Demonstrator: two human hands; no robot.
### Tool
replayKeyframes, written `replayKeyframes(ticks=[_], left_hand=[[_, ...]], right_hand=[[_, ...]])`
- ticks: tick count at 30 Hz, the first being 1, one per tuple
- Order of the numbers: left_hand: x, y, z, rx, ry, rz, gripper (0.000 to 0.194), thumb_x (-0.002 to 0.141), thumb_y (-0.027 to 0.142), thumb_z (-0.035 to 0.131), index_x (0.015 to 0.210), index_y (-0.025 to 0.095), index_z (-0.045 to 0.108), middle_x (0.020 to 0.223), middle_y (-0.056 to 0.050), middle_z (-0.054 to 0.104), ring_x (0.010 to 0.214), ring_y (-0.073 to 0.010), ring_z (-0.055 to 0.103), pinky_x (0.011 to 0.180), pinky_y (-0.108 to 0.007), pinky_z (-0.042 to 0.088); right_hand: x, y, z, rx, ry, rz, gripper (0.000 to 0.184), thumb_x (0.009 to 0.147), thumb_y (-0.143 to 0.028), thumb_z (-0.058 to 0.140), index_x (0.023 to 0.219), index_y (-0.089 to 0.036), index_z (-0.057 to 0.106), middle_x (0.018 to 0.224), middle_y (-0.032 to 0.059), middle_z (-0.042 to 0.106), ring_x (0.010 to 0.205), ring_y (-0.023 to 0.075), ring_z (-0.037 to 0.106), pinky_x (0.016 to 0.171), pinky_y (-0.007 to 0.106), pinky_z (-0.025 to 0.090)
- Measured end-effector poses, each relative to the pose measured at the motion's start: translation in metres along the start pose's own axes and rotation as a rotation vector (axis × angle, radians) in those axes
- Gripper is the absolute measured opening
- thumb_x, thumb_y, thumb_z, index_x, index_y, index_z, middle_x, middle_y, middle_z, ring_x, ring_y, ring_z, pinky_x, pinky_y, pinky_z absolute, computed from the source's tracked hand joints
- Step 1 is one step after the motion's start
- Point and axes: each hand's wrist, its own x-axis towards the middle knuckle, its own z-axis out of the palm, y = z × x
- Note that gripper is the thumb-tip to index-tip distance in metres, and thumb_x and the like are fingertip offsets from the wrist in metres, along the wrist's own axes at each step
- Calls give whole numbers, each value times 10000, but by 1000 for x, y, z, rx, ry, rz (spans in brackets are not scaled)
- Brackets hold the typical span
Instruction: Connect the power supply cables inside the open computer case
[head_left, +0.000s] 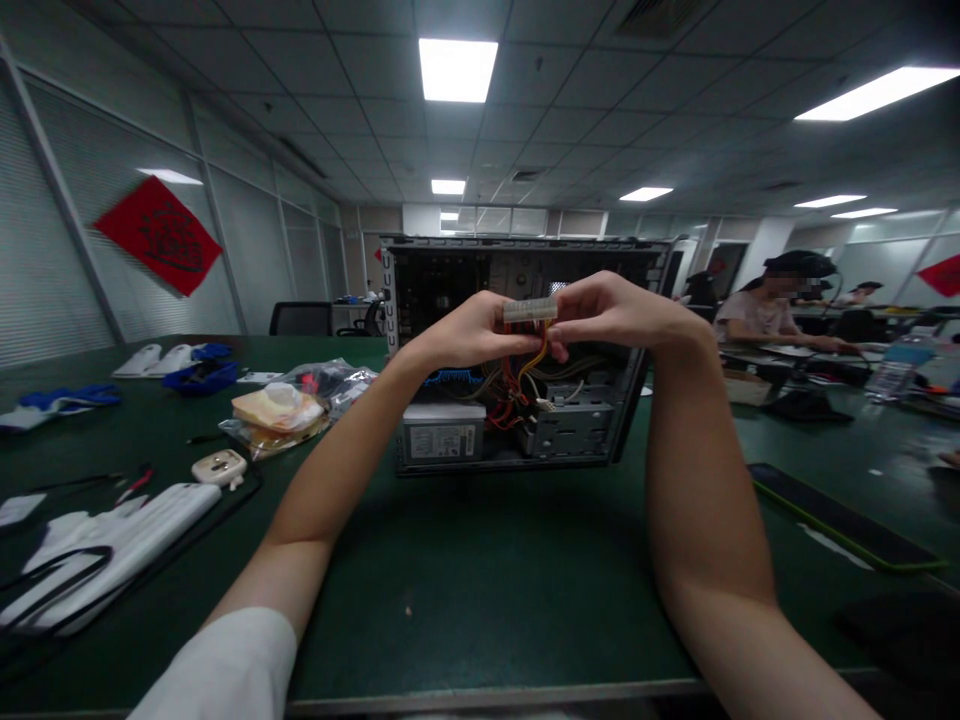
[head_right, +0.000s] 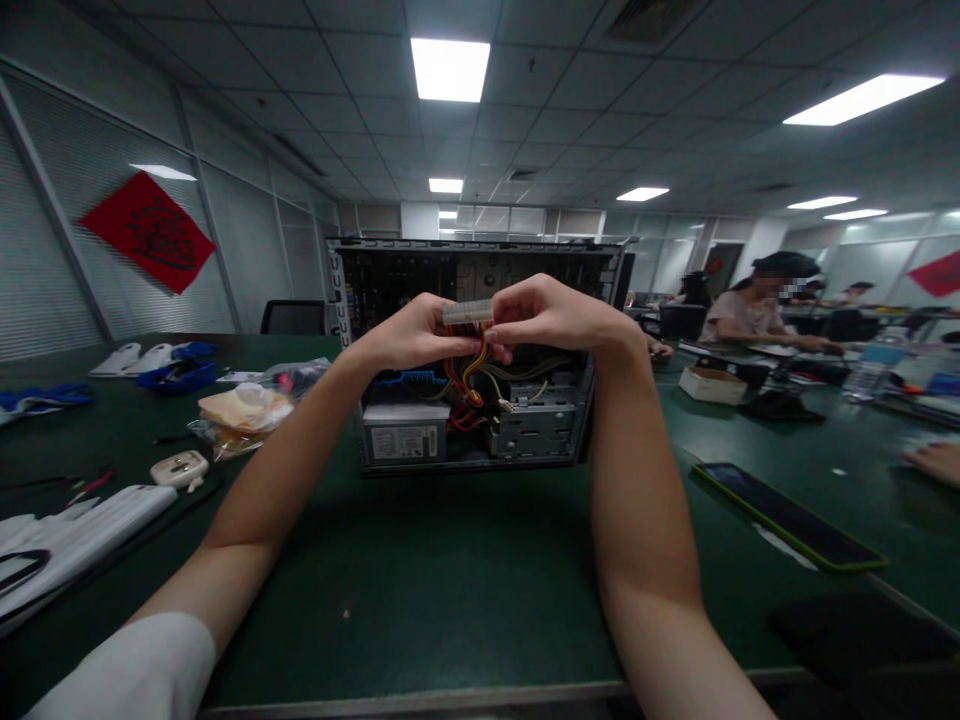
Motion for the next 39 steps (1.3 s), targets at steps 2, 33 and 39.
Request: replayKeyframes(ticks=[2, 33, 39], left_hand=[[0, -1, -1, -34, -20, 12, 290, 834, 328, 787, 982, 78, 790, 874, -56, 774, 775, -133, 658, 692, -221, 502], [-4, 10, -3, -60, 10, -62, 344, 788, 419, 845, 820, 91, 747, 677, 12, 613, 624, -86, 536, 562, -202, 402], [-4, 18, 5, 51, 130, -100, 331, 768, 382, 806, 662, 113, 646, 607, 49, 457, 557, -56, 394, 506, -209, 240]], right_hand=[[0, -1, 1, 5, 5, -13, 414, 787, -619, 856, 814, -215, 771, 753, 34, 741, 734, 201, 683, 727, 361, 567], [5, -1, 8, 55, 55, -58, 383, 790, -571, 862, 828, -206, 755, 697, 8, 703, 655, 157, 647, 656, 295, 541], [7, -1, 5, 40, 11, -99, 305, 845, -459, 831, 869, -166, 749, 723, 12, 721, 662, 145, 657, 632, 265, 534]])
